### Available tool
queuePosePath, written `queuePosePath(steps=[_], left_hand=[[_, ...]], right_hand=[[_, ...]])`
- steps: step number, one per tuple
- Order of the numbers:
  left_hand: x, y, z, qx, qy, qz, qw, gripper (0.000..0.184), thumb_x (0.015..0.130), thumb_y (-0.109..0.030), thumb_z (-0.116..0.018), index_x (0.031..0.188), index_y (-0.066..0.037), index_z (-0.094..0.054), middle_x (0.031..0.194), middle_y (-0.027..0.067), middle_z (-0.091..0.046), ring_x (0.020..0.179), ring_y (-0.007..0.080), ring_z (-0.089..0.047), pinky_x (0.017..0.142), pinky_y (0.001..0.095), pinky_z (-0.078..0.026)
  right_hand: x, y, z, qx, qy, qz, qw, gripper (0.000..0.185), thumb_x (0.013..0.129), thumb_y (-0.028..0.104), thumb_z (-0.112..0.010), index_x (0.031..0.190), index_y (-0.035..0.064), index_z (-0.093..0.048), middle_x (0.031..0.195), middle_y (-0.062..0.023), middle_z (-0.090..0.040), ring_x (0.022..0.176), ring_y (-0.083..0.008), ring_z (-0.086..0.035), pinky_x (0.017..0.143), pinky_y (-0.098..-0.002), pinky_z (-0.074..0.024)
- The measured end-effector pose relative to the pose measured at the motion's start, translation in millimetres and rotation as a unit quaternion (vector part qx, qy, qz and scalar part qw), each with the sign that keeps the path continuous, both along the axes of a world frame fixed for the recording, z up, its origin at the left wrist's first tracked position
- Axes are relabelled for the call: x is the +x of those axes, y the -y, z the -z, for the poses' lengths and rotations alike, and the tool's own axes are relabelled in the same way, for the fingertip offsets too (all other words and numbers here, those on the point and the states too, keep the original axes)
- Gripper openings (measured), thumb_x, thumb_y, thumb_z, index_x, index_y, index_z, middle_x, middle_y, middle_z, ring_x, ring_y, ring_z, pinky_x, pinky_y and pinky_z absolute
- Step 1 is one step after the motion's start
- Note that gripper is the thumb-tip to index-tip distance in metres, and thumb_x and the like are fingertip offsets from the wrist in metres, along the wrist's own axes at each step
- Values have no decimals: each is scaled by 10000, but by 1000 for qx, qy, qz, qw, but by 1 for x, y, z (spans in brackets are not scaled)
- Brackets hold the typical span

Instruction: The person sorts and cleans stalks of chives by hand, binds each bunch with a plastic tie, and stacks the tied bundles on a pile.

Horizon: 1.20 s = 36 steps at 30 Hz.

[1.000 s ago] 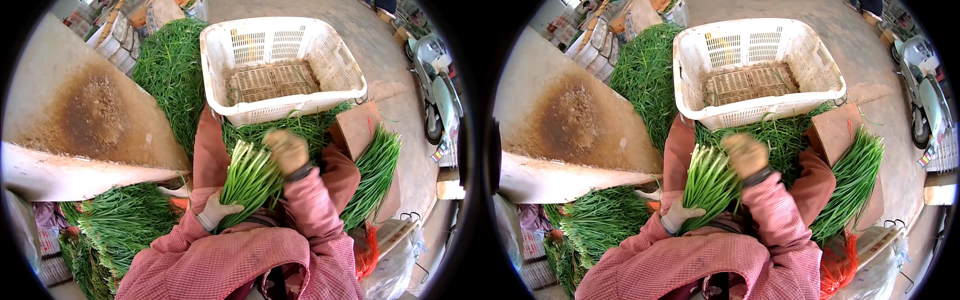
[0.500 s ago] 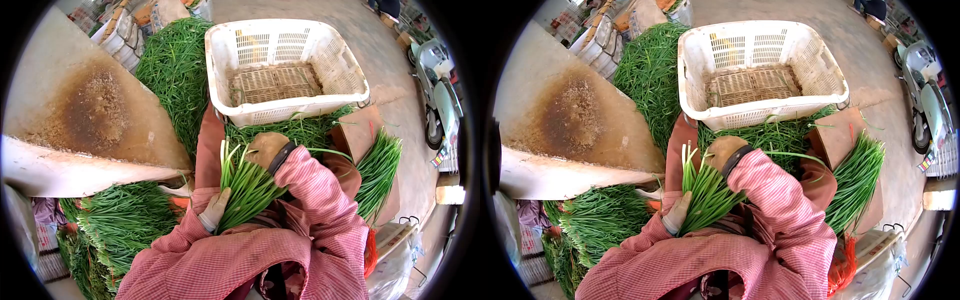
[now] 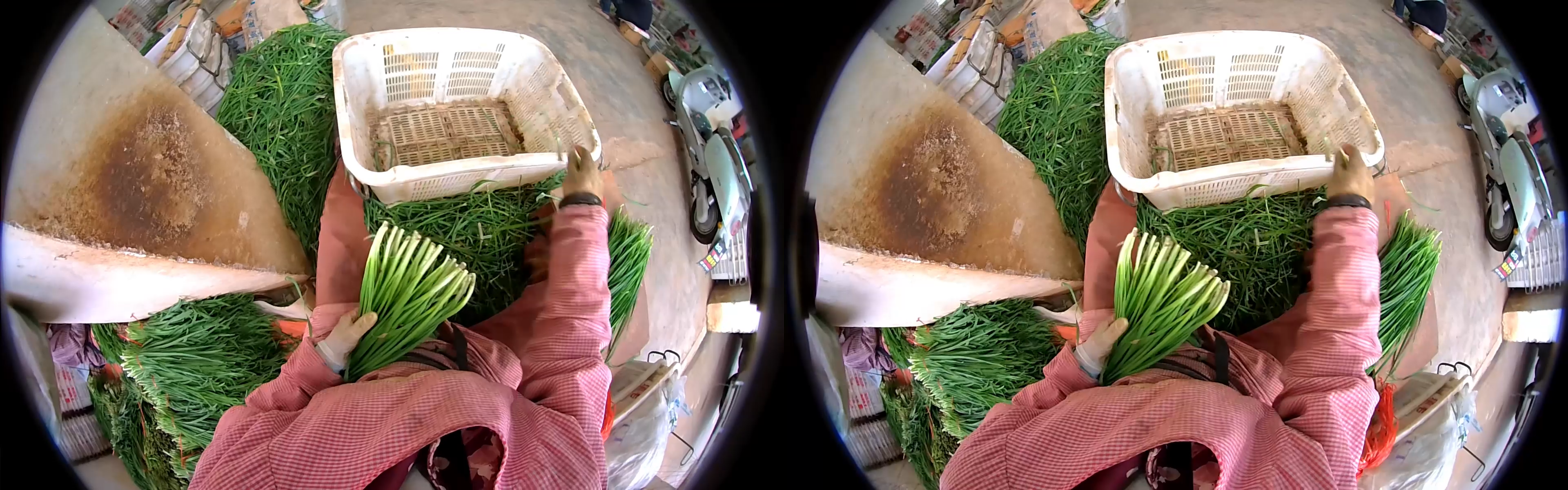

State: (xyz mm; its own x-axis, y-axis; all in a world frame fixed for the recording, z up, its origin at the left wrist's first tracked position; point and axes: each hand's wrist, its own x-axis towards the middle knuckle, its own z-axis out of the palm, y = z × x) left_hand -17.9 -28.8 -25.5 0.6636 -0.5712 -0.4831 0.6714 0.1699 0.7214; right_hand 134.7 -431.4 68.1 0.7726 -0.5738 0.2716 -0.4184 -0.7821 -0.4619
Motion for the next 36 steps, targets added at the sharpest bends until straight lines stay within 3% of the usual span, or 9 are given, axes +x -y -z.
queuePosePath(steps=[2, 6, 7, 10, 12, 22, 28, 33, 36], left_hand=[[3, -3, -5, -25, -27, -24, 999, 460, 770, -345, -600, 1078, -26, -480, 910, 35, -552, 771, 104, -518, 666, 245, -439], [11, 3, -17, -33, -65, -17, 997, 465, 736, -248, -646, 1100, -26, -461, 958, 49, -552, 824, 126, -533, 720, 256, -454], [12, 6, -19, -18, -50, -11, 999, 459, 738, -231, -645, 1103, -26, -457, 968, 53, -552, 833, 134, -537, 724, 264, -458], [7, 14, -21, 28, -40, 8, 999, 499, 747, -208, -639, 1151, -17, -416, 1030, 71, -534, 911, 157, -522, 783, 278, -437], [6, 23, -36, 47, 71, 61, 994, 567, 751, -226, -639, 1197, -5, -367, 1092, 85, -502, 988, 158, -480, 852, 279, -389], [53, 40, -98, 244, 508, 171, 808, 1032, 612, -427, -714, 1311, 18, -99, 1252, 184, -356, 1168, 253, -363, 957, 310, -285], [50, 75, -86, 415, 582, 183, 675, 1031, 544, -551, -678, 1257, 11, -189, 999, 242, -502, 820, 367, -545, 731, 387, -448], [68, 67, -98, 229, 507, 74, 828, 1126, 570, -255, -768, 1331, -40, 35, 1242, 205, -362, 1125, 223, -403, 930, 296, -328], [74, 18, -62, 73, 339, 231, 909, 761, 638, -257, -725, 1240, -1, -336, 1133, 147, -496, 1039, 227, -480, 914, 308, -348]], right_hand=[[-36, 25, 29, -107, -133, -42, 984, 290, 865, 257, -396, 1077, 82, -489, 913, -208, -578, 784, -312, -580, 607, -367, -472], [-138, -48, 80, 686, -53, -249, 682, 438, 868, 318, -432, 1174, 5, -407, 1002, -150, -543, 756, -195, -597, 390, -204, -434], [-151, -94, 61, 622, -33, -245, 743, 554, 834, 368, -487, 1221, -6, -352, 1063, -162, -523, 742, -173, -594, 372, -165, -395], [-151, -163, 73, 732, 112, -327, 587, 640, 739, 358, -634, 1205, 2, -376, 1087, -90, -520, 973, -178, -495, 856, -306, -388], [-132, -177, 56, 761, 65, -332, 554, 531, 755, 250, -638, 1173, 9, -416, 1041, -82, -545, 926, -161, -517, 807, -290, -426], [-128, -189, 26, 771, 46, -326, 545, 652, 702, 121, -676, 1252, 24, -340, 1147, -72, -483, 1035, -173, -455, 900, -302, -347], [-110, -192, 31, 749, 62, -264, 605, 476, 691, 29, -662, 1108, -10, -437, 1039, -136, -550, 946, -195, -521, 821, -295, -422], [-62, -163, -23, 686, 176, -308, 635, 274, 687, 106, -688, 916, 25, -560, 802, -66, -613, 753, -153, -580, 643, -252, -473], [-54, -132, -86, 639, 235, -336, 650, 257, 689, 152, -679, 897, 88, -542, 760, -50, -604, 712, -142, -576, 636, -277, -471]])
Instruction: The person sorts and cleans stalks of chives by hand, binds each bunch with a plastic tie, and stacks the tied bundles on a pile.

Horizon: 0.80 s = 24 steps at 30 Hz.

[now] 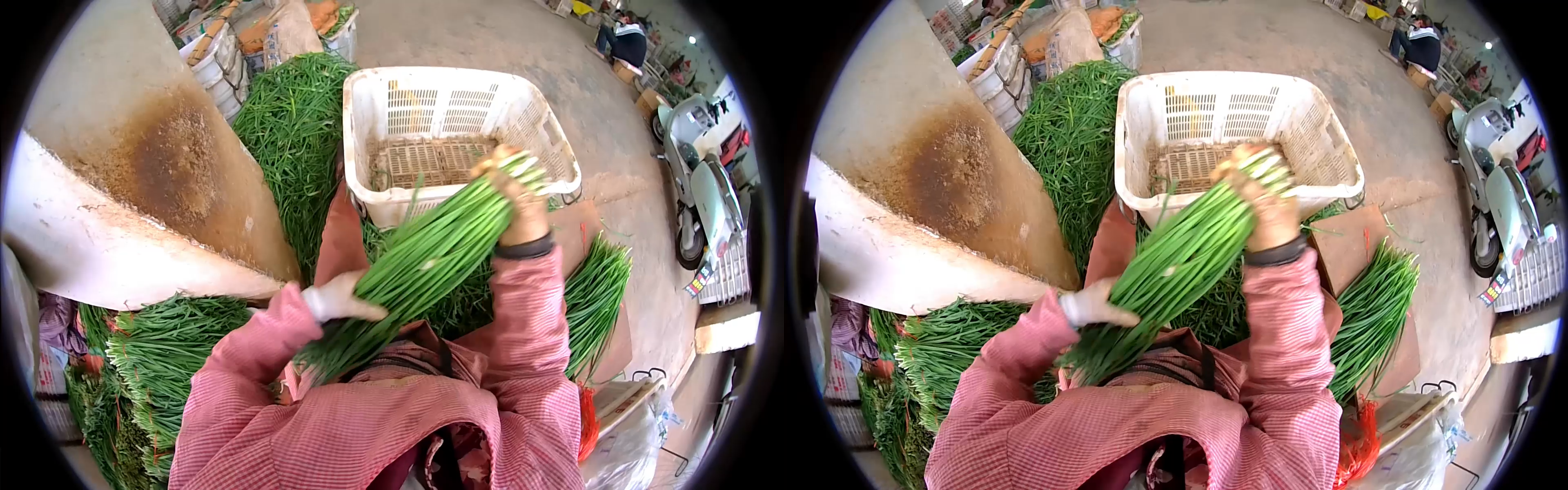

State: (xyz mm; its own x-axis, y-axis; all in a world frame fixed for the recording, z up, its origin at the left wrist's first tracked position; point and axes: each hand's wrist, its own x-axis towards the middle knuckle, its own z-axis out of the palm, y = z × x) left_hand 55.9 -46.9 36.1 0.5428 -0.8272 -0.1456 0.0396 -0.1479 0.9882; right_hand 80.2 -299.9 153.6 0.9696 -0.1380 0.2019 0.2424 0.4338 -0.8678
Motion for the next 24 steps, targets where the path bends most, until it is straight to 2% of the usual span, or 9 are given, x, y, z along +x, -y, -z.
queuePosePath(steps=[3, 7, 9, 13, 16, 18, 19, 22, 24], left_hand=[[-19, -88, 70, 258, 9, 133, 957, 614, 701, -341, -650, 1200, -64, -423, 1092, 113, -540, 1000, 216, -508, 907, 305, -351], [9, -140, -27, 345, 138, 93, 924, 576, 725, -375, -606, 1201, -105, -427, 994, 136, -580, 913, 228, -546, 858, 351, -375], [7, -106, -114, 50, 234, -334, 912, 812, 654, -335, -690, 1289, -44, -276, 1205, 160, -443, 1130, 276, -396, 966, 389, -271], [29, -25, -157, -113, 325, -216, 914, 929, 599, -304, -732, 1321, -69, -196, 1280, 175, -346, 1221, 288, -265, 1027, 391, -154], [24, 41, -106, -324, -14, -36, 945, 817, 613, -157, -710, 1283, -84, -249, 1158, 78, -445, 1092, 191, -404, 936, 319, -322], [5, 33, -105, -288, -249, -92, 920, 665, 635, -119, -674, 1214, -42, -356, 1158, 61, -441, 1059, 169, -428, 920, 296, -331], [5, 29, -100, -221, -257, -94, 936, 665, 635, -120, -670, 1213, -36, -351, 1144, 63, -455, 1045, 174, -443, 909, 301, -344], [15, 22, -84, -181, -315, -86, 928, 548, 673, -56, -641, 1159, -51, -388, 920, 45, -554, 824, 145, -557, 762, 277, -458], [22, 18, -88, -227, -330, -58, 914, 369, 697, -51, -612, 1044, -31, -491, 902, 48, -565, 805, 153, -569, 724, 288, -476]], right_hand=[[4, 35, -33, 53, 95, 21, 994, 299, 673, 81, -662, 925, 80, -502, 819, -64, -560, 788, -185, -556, 692, -309, -481], [3, 38, -51, 49, 141, -56, 987, 273, 681, 24, -638, 913, 64, -501, 853, -75, -565, 793, -194, -568, 685, -305, -500], [-2, 12, -50, 39, 97, -98, 990, 313, 653, 31, -666, 920, 71, -507, 852, -75, -571, 781, -190, -570, 678, -300, -497], [-15, -43, -33, 27, 14, -236, 971, 346, 650, 46, -681, 959, 52, -525, 850, -84, -598, 755, -200, -585, 672, -297, -491], [-19, -79, -6, 86, 19, -343, 935, 401, 664, 62, -682, 1026, 24, -515, 840, -86, -607, 761, -213, -592, 706, -301, -489], [-25, -76, -3, 81, -32, -309, 947, 500, 676, 86, -677, 1120, 1, -463, 966, -135, -575, 885, -236, -564, 784, -309, -470], [-21, -75, -2, -83, 80, -165, 980, 583, 688, 128, -670, 1179, 5, -381, 1065, -161, -499, 961, -250, -512, 825, -320, -435], [-8, -72, 2, -392, 275, 129, 868, 760, 712, 213, -656, 1298, 12, -217, 1262, -214, -347, 1111, -276, -409, 906, -342, -364], [3, -68, 1, -516, 329, -93, 786, 811, 707, 280, -657, 1318, 46, -178, 1306, -216, -279, 1106, -285, -410, 925, -348, -336]])
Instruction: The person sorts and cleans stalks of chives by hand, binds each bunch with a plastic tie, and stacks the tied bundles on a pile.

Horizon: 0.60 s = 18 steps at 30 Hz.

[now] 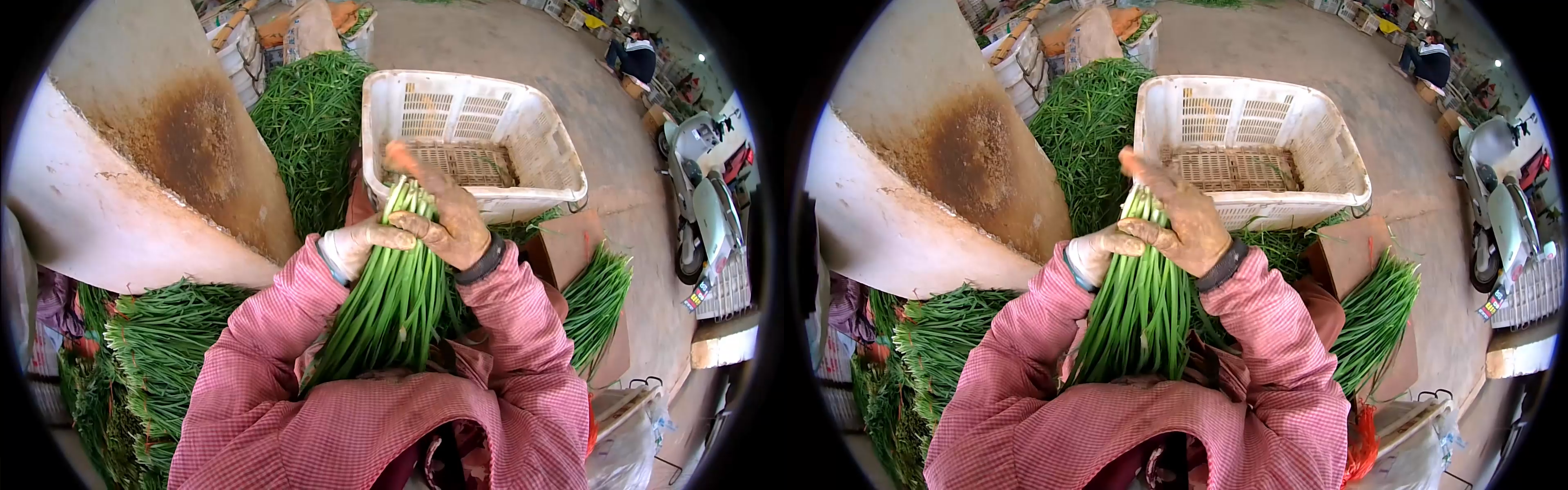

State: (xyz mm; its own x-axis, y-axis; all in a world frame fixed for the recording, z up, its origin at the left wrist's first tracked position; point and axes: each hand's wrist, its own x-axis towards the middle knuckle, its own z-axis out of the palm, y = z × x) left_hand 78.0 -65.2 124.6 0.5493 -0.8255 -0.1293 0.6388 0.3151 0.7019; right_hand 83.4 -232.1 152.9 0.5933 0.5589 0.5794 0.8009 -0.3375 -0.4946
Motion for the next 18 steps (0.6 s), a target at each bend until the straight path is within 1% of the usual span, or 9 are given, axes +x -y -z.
queuePosePath(steps=[1, 2, 4, 6, 8, 10, 12, 14, 18], left_hand=[[4, -3, 6, 26, 4, -13, 1000, 372, 700, -51, -605, 1052, -26, -488, 901, 58, -569, 803, 163, -573, 731, 292, -477], [7, -4, 8, 53, 8, -26, 998, 375, 703, -51, -598, 1059, -20, -486, 900, 68, -574, 800, 172, -577, 739, 295, -477], [9, -3, 9, 82, 14, -29, 996, 396, 687, -76, -598, 1061, -6, -487, 905, 81, -576, 811, 190, -572, 759, 308, -466], [7, -3, 12, 109, 16, -33, 993, 421, 671, -101, -598, 1062, 8, -489, 910, 93, -578, 822, 207, -567, 778, 321, -455], [6, -8, 17, 59, -44, -116, 991, 432, 678, -90, -575, 1087, -2, -467, 891, 98, -580, 825, 213, -565, 769, 332, -459], [17, -16, 42, 14, -71, -151, 986, 471, 688, -100, -552, 1134, -16, -428, 879, 96, -582, 830, 206, -554, 748, 338, -462], [20, -26, 47, 3, -114, -172, 978, 488, 698, -108, -539, 1160, -18, -413, 907, 101, -579, 858, 220, -552, 774, 348, -456], [24, -31, 54, -4, -115, -181, 977, 503, 703, -118, -527, 1177, -15, -396, 927, 110, -575, 887, 233, -547, 799, 359, -447], [31, -30, 72, -57, -103, -186, 975, 555, 703, -158, -499, 1212, 4, -351, 991, 140, -555, 987, 279, -513, 865, 391, -415]], right_hand=[[10, -5, 11, 90, -100, -94, 986, 776, 736, 335, -622, 1323, 78, -185, 1295, -208, -293, 1117, -280, -399, 928, -348, -334], [11, -6, 15, 93, -100, -93, 986, 776, 736, 335, -622, 1323, 78, -185, 1295, -208, -293, 1117, -280, -399, 928, -348, -334], [10, -6, 22, 151, -268, -14, 951, 804, 728, 438, -597, 1323, 91, -183, 1253, -221, -334, 1114, -289, -397, 922, -363, -344], [13, -6, 37, 152, -278, 42, 948, 888, 682, 539, -591, 1319, 78, -179, 1216, -237, -353, 1111, -306, -391, 899, -368, -372], [6, -1, 47, 306, -313, 125, 890, 969, 633, 576, -612, 1313, 47, -169, 1212, -258, -342, 1121, -330, -374, 891, -365, -382], [-10, 10, 50, 264, -187, 225, 919, 788, 693, 453, -628, 1273, 42, -287, 1115, -210, -466, 1042, -281, -453, 860, -350, -409], [-40, 14, 53, 162, -197, 191, 948, 675, 687, 345, -665, 1228, 63, -377, 1049, -143, -527, 959, -244, -504, 821, -348, -426], [-56, 0, 63, 89, -97, 126, 983, 646, 654, 287, -693, 1209, 106, -414, 983, -103, -547, 889, -239, -523, 776, -341, -439], [-65, -21, 84, -36, -164, 143, 975, 471, 653, 225, -686, 1093, 152, -532, 800, -80, -541, 780, -214, -525, 677, -320, -447]])
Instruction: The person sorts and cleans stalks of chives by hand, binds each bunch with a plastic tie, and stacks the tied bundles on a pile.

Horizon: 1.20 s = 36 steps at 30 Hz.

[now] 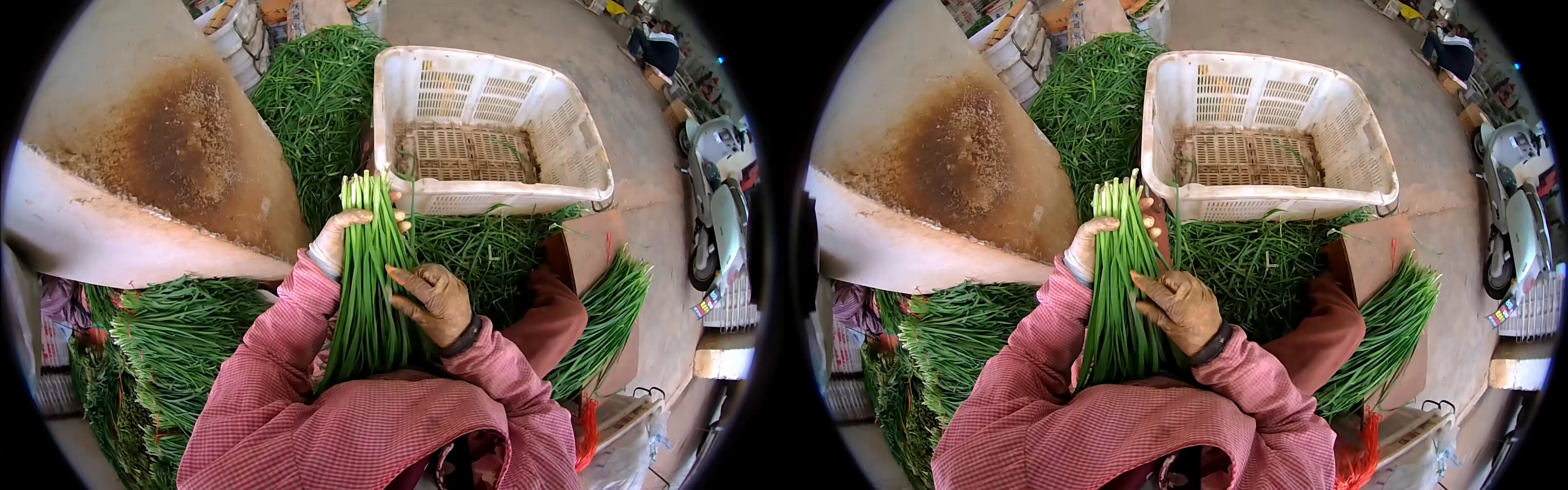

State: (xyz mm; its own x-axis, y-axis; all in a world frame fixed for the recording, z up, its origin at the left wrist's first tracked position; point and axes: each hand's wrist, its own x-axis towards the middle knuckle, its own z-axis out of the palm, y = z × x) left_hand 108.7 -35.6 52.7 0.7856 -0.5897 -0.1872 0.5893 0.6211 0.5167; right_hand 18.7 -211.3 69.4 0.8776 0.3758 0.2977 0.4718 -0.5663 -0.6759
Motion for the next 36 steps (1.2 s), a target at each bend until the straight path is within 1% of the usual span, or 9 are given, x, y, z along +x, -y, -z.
queuePosePath(steps=[3, 7, 14, 18, 25, 28, 29, 31, 36], left_hand=[[4, -2, 7, -27, 18, 4, 999, 640, 671, -197, -514, 1237, 17, -306, 1027, 161, -534, 1026, 318, -484, 878, 408, -408], [17, -9, 24, -78, 26, 4, 997, 727, 648, -222, -528, 1273, 10, -237, 1078, 191, -498, 1047, 342, -464, 857, 448, -422], [38, -9, 53, -107, 1, 33, 994, 789, 585, -229, -580, 1270, -3, -261, 1187, 217, -417, 1015, 315, -482, 907, 406, -373], [43, -14, 66, -100, 1, 21, 995, 788, 594, -205, -588, 1271, 8, -244, 1082, 177, -509, 953, 274, -504, 856, 375, -411], [47, -19, 86, -175, -17, 11, 984, 673, 678, -157, -575, 1259, -14, -267, 1008, 133, -520, 975, 274, -496, 860, 405, -418], [41, -20, 69, -61, -39, -9, 997, 634, 685, -194, -582, 1235, -30, -313, 945, 97, -528, 936, 256, -499, 859, 401, -401], [41, -17, 62, -94, -28, 2, 995, 611, 703, -163, -582, 1234, -26, -312, 983, 104, -520, 957, 262, -500, 862, 405, -406], [40, -14, 51, -73, -7, 11, 997, 609, 703, -152, -580, 1234, -25, -310, 987, 105, -520, 966, 265, -501, 867, 408, -405], [34, -8, 27, 32, 58, -6, 998, 598, 687, -129, -607, 1209, 0, -344, 1008, 135, -540, 980, 264, -515, 864, 351, -419]], right_hand=[[13, -5, 21, 26, 13, 2, 1000, 328, 676, 57, -680, 989, 98, -591, 760, -62, -557, 732, -148, -554, 668, -240, -447], [33, 2, 12, 451, -249, 42, 856, 117, 747, 5, -592, 857, 42, -611, 811, -26, -605, 698, -104, -530, 628, -208, -427], [41, -19, -1, -130, -9, -66, 989, 460, 652, 97, -677, 1079, 179, -525, 732, -43, -559, 621, -179, -563, 531, -257, -471], [41, -17, 26, -99, 46, -55, 993, 358, 667, 96, -668, 1005, 163, -569, 694, -52, -568, 603, -192, -572, 524, -264, -475], [44, 42, -24, 515, -273, -385, 716, 107, 763, 56, -594, 846, -11, -604, 753, -147, -615, 607, -176, -589, 496, -262, -473], [65, 74, -38, 357, -173, 51, 917, 432, 701, 17, -635, 1108, -17, -492, 992, -180, -569, 891, -219, -561, 794, -317, -448], [78, 79, -12, 74, -46, 181, 980, 614, 686, 19, -649, 1233, 11, -369, 1202, -162, -444, 1106, -237, -424, 940, -338, -336], [82, 58, 39, 296, -34, 88, 951, 823, 651, 66, -695, 1315, 64, -209, 1354, -127, -236, 1248, -246, -224, 1004, -339, -235], [84, -35, 47, 232, -137, 2, 963, 973, 631, 318, -719, 1320, 23, -99, 1316, -203, -273, 1219, -275, -276, 975, -346, -284]])
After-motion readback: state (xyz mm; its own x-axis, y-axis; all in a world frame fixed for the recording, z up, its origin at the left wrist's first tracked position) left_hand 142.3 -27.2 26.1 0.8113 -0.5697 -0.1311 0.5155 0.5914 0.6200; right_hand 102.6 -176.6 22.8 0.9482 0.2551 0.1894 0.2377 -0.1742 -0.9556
